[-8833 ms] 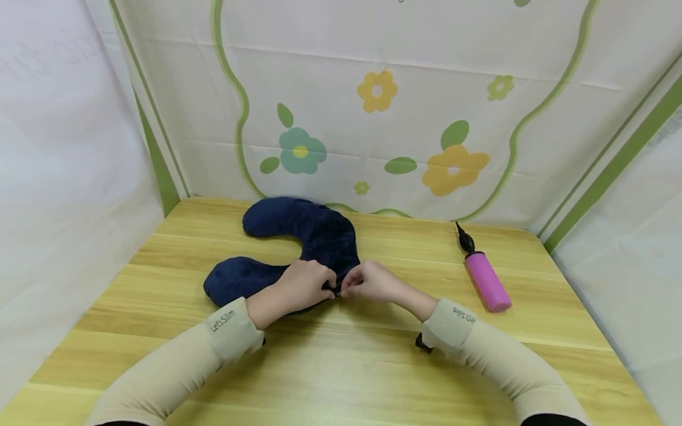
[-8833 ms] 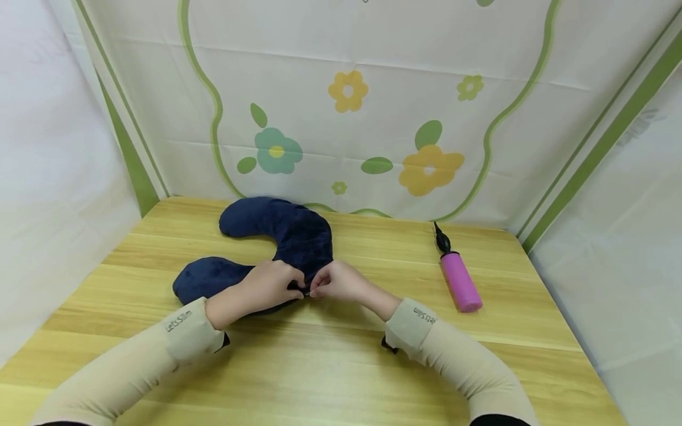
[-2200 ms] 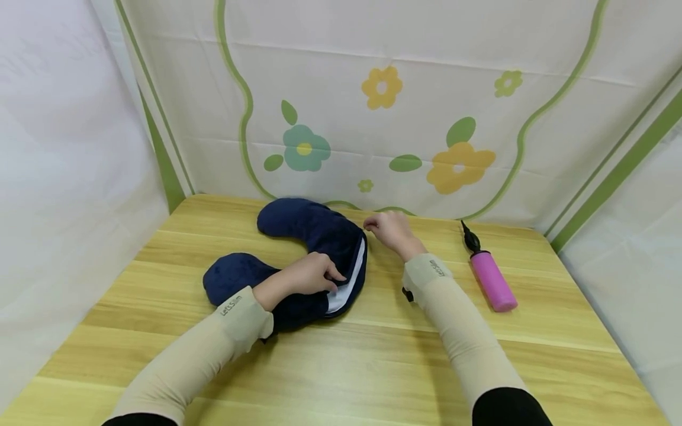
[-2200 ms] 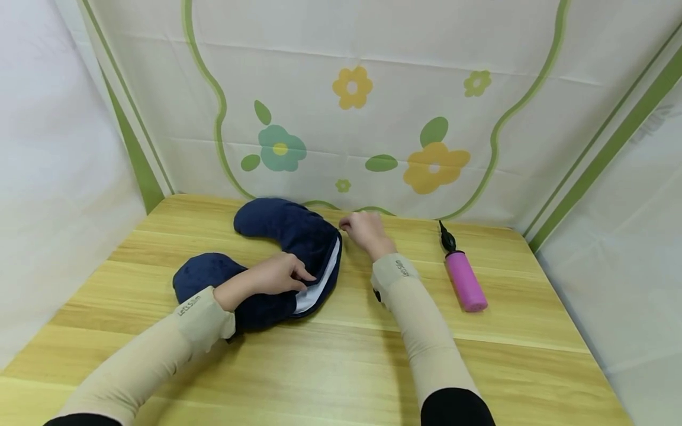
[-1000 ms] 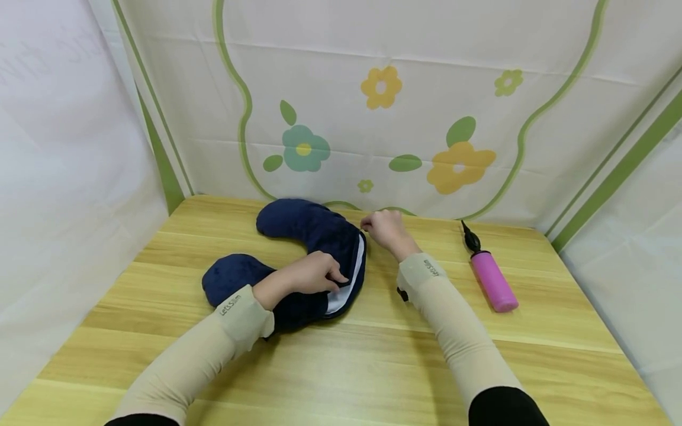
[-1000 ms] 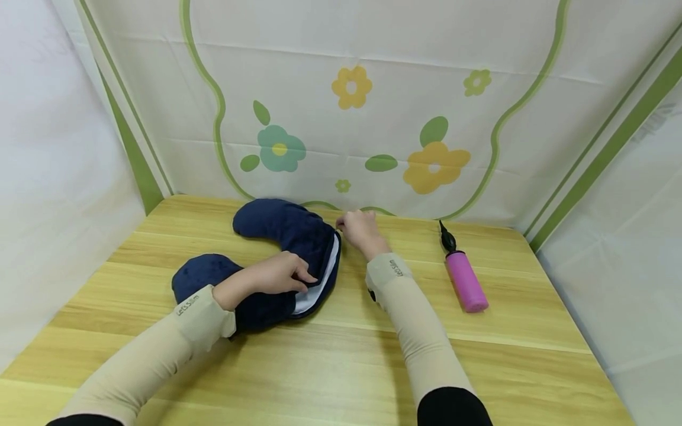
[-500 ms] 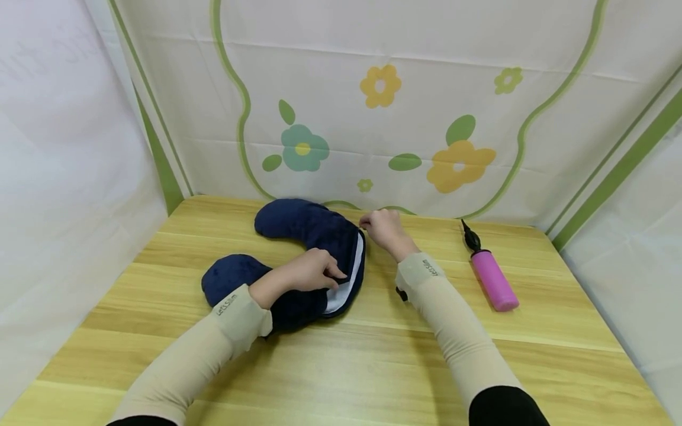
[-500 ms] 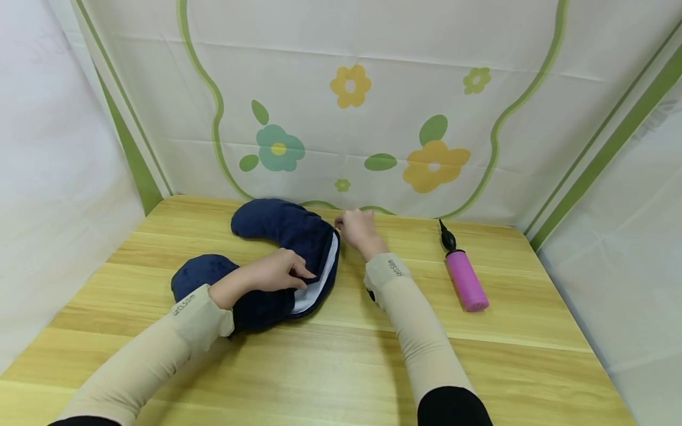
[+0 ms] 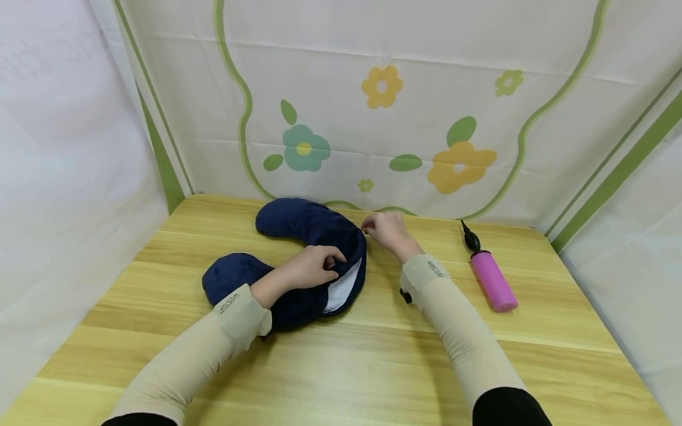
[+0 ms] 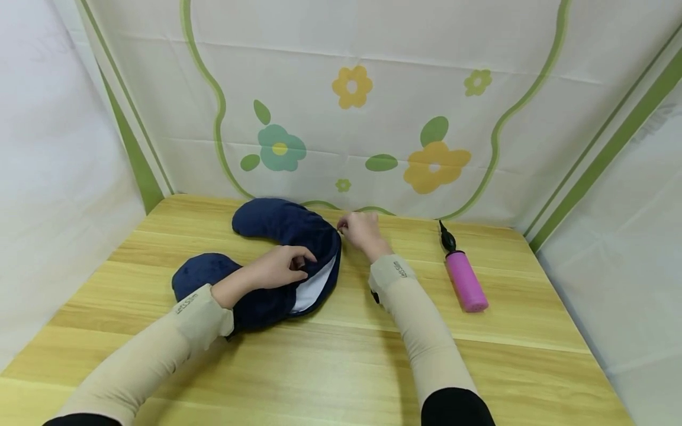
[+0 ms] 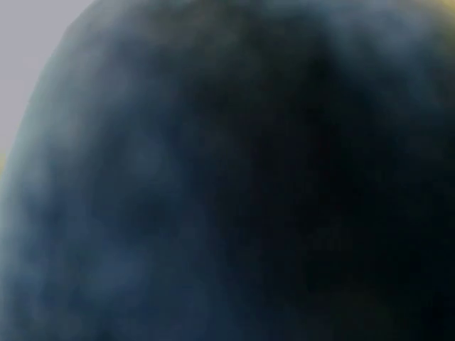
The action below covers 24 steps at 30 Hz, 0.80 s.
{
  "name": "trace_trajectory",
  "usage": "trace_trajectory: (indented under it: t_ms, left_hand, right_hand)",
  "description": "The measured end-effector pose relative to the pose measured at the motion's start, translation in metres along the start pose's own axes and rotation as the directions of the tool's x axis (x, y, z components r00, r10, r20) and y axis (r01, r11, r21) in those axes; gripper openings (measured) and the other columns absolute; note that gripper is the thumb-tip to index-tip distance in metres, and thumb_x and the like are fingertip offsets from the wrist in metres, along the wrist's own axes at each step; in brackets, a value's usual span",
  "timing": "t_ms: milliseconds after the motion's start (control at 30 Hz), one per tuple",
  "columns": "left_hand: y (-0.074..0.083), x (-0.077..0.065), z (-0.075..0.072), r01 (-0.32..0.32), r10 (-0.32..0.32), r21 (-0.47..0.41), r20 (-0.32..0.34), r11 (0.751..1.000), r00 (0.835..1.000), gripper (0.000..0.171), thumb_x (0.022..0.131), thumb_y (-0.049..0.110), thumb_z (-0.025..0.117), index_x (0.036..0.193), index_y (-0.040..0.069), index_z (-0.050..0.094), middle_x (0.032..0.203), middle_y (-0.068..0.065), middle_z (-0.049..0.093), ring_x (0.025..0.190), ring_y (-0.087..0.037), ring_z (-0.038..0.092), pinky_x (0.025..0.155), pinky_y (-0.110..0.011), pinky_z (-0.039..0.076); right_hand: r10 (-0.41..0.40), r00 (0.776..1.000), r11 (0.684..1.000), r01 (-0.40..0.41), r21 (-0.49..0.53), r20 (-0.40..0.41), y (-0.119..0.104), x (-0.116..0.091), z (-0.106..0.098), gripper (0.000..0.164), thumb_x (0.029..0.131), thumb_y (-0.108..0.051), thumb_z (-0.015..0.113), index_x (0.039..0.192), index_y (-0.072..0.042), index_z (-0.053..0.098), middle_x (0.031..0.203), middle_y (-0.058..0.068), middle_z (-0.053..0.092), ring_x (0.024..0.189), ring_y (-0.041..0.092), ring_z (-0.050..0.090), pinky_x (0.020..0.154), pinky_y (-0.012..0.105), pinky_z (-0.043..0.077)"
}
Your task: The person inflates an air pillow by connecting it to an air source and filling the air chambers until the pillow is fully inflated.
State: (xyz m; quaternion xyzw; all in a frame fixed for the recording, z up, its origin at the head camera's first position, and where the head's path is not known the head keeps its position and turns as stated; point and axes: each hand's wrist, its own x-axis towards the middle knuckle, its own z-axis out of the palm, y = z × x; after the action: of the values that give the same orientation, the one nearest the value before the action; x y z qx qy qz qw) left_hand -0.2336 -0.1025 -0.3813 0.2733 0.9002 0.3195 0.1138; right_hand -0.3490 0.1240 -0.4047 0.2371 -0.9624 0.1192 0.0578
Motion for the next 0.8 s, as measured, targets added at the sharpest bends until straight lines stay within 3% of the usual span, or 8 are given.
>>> trace_trajectory:
  t_ms: [133, 333, 533, 667, 733, 800]
  left_hand:
    - [0.001, 0.002, 0.002, 0.01, -0.01, 0.005, -0.031, 1.0, 0.999, 0.035, 0.094, 0.003, 0.069, 0.129, 0.008, 0.065, 0.099, -0.004, 0.065, 0.077, -0.015, 0.058, 0.076, -0.033, 0.05]
    - [0.0, 0.004, 0.006, -0.009, 0.01, 0.029, -0.042, 1.0, 0.999, 0.052, 0.092, -0.011, 0.053, 0.136, 0.014, 0.066, 0.129, -0.014, 0.06, 0.1, -0.025, 0.057, 0.078, -0.037, 0.045]
    - [0.0, 0.005, 0.01, 0.017, -0.019, 0.15, 0.014, 0.989, 1.0, 0.046, 0.096, -0.01, 0.047, 0.129, 0.009, 0.073, 0.141, -0.02, 0.055, 0.131, -0.034, 0.052, 0.099, -0.042, 0.048]
    - [0.0, 0.004, 0.01, 0.046, -0.047, 0.16, 0.0, 0.986, 0.999, 0.043, 0.097, -0.005, 0.05, 0.137, 0.004, 0.066, 0.146, -0.022, 0.051, 0.128, -0.033, 0.056, 0.087, -0.039, 0.048]
    - [0.0, 0.003, 0.008, 0.047, -0.042, 0.154, -0.034, 0.987, 0.999, 0.041, 0.098, -0.002, 0.053, 0.136, 0.003, 0.066, 0.145, -0.023, 0.052, 0.12, -0.032, 0.06, 0.081, -0.038, 0.047]
    - [-0.001, 0.0, 0.006, 0.03, -0.017, 0.162, -0.078, 0.986, 0.997, 0.036, 0.099, 0.002, 0.058, 0.134, 0.003, 0.068, 0.143, -0.023, 0.054, 0.118, -0.032, 0.062, 0.084, -0.039, 0.05]
  right_hand:
    - [-0.007, 1.0, 1.0, 0.007, 0.031, 0.004, 0.0, -0.002, 0.0, 0.014, 0.099, -0.017, 0.07, 0.105, -0.015, 0.082, 0.106, 0.002, 0.077, 0.103, 0.028, 0.069, 0.098, 0.054, 0.044]
    - [-0.002, 1.0, 0.999, 0.002, 0.035, 0.013, 0.0, -0.004, 0.0, 0.013, 0.099, -0.017, 0.07, 0.105, -0.015, 0.081, 0.101, 0.001, 0.077, 0.1, 0.026, 0.069, 0.098, 0.055, 0.043]
    - [-0.02, 1.0, 0.998, 0.02, 0.059, 0.003, -0.003, -0.008, -0.001, 0.011, 0.097, -0.015, 0.072, 0.103, -0.014, 0.081, 0.097, 0.002, 0.077, 0.099, 0.027, 0.069, 0.096, 0.057, 0.041]
    - [-0.038, 0.999, 0.997, 0.038, 0.061, -0.002, -0.004, -0.013, -0.003, 0.013, 0.099, -0.014, 0.07, 0.106, -0.013, 0.08, 0.099, 0.002, 0.077, 0.098, 0.025, 0.07, 0.098, 0.057, 0.04]
    - [-0.054, 0.999, 0.996, 0.054, 0.067, -0.001, -0.004, -0.015, -0.004, 0.014, 0.1, -0.013, 0.068, 0.109, -0.013, 0.079, 0.1, 0.003, 0.077, 0.097, 0.025, 0.071, 0.099, 0.058, 0.04]
    - [-0.069, 0.998, 0.995, 0.069, 0.075, -0.005, -0.004, -0.018, -0.006, 0.016, 0.1, -0.012, 0.068, 0.111, -0.011, 0.079, 0.101, 0.004, 0.077, 0.097, 0.025, 0.071, 0.099, 0.058, 0.039]
